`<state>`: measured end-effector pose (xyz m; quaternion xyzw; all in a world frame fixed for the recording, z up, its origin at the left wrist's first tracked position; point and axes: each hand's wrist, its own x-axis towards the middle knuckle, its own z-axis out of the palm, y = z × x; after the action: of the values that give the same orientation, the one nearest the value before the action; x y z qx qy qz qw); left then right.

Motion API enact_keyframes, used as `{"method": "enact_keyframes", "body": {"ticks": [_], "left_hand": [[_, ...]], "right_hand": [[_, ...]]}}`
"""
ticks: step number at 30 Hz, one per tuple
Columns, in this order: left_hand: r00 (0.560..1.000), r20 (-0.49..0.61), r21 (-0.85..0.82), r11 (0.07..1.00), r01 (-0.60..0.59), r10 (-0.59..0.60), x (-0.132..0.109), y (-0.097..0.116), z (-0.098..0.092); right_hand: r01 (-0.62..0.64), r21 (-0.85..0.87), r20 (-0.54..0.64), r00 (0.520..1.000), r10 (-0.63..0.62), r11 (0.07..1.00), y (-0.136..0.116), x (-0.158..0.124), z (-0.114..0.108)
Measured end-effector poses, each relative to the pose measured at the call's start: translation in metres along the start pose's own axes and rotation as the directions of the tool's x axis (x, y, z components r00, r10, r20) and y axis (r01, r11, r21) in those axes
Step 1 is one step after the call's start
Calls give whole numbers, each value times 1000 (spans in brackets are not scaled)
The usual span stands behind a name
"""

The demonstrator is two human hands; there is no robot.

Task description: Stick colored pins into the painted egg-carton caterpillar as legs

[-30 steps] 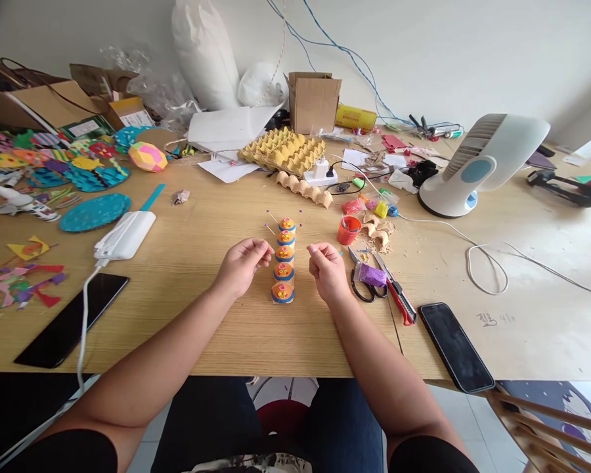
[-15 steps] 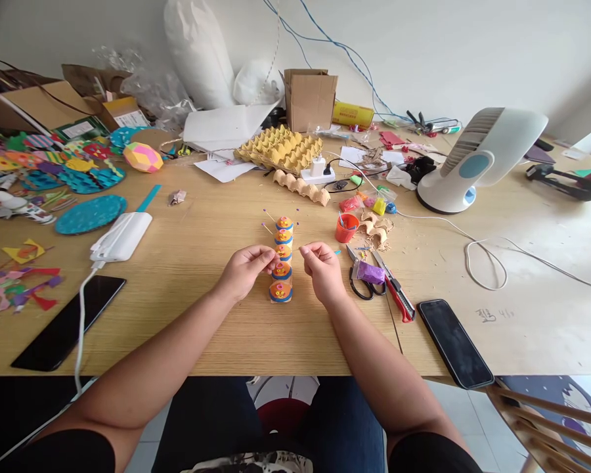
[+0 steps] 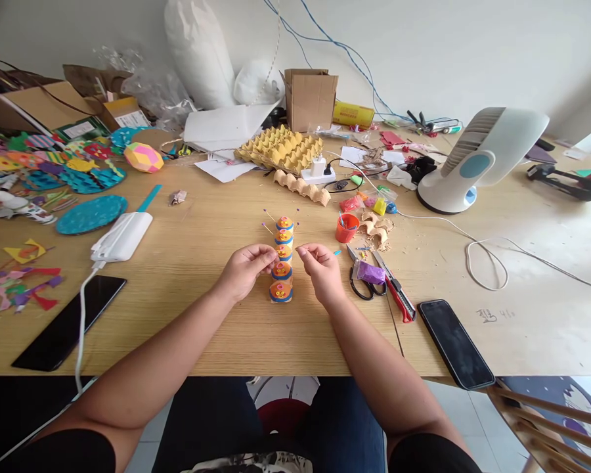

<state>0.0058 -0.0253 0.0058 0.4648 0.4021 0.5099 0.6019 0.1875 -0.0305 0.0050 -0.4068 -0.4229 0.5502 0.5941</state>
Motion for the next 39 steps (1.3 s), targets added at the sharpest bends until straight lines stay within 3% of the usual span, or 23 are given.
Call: {"method": "enact_keyframes", "body": {"ticks": [13,25,28,30,33,34,37,39], "left_hand": [[1000,-1,-88,996,24,-24,0,3,0],[992,-19,42,991,-126,126,-7,6,5],[998,-22,-103,993,-53,51,-4,7,4],[998,-40,-318,947,40,-55,1,10,-3],[967,-65,-692,710,134,-245,14,17,-20],[955,-95,-764,635,111,-280,18,20,-26],[901,-250,-807,591,9,-356,26,23,-36],[891,-253,-792,610,33,-376,27,21,-33]], "right_hand": [[-57,89,-5,998,58,994,2,3,-3],[-74,86,17,997,73,994,1,2,-2],[-73,85,19,997,71,994,2,2,-3],[-75,90,20,997,73,993,2,3,-4],[-82,103,22,997,80,991,3,3,-5],[-82,104,23,997,80,991,3,4,-5],[-80,91,29,997,78,993,4,4,-5],[-84,75,28,996,83,994,5,5,-5]]}}
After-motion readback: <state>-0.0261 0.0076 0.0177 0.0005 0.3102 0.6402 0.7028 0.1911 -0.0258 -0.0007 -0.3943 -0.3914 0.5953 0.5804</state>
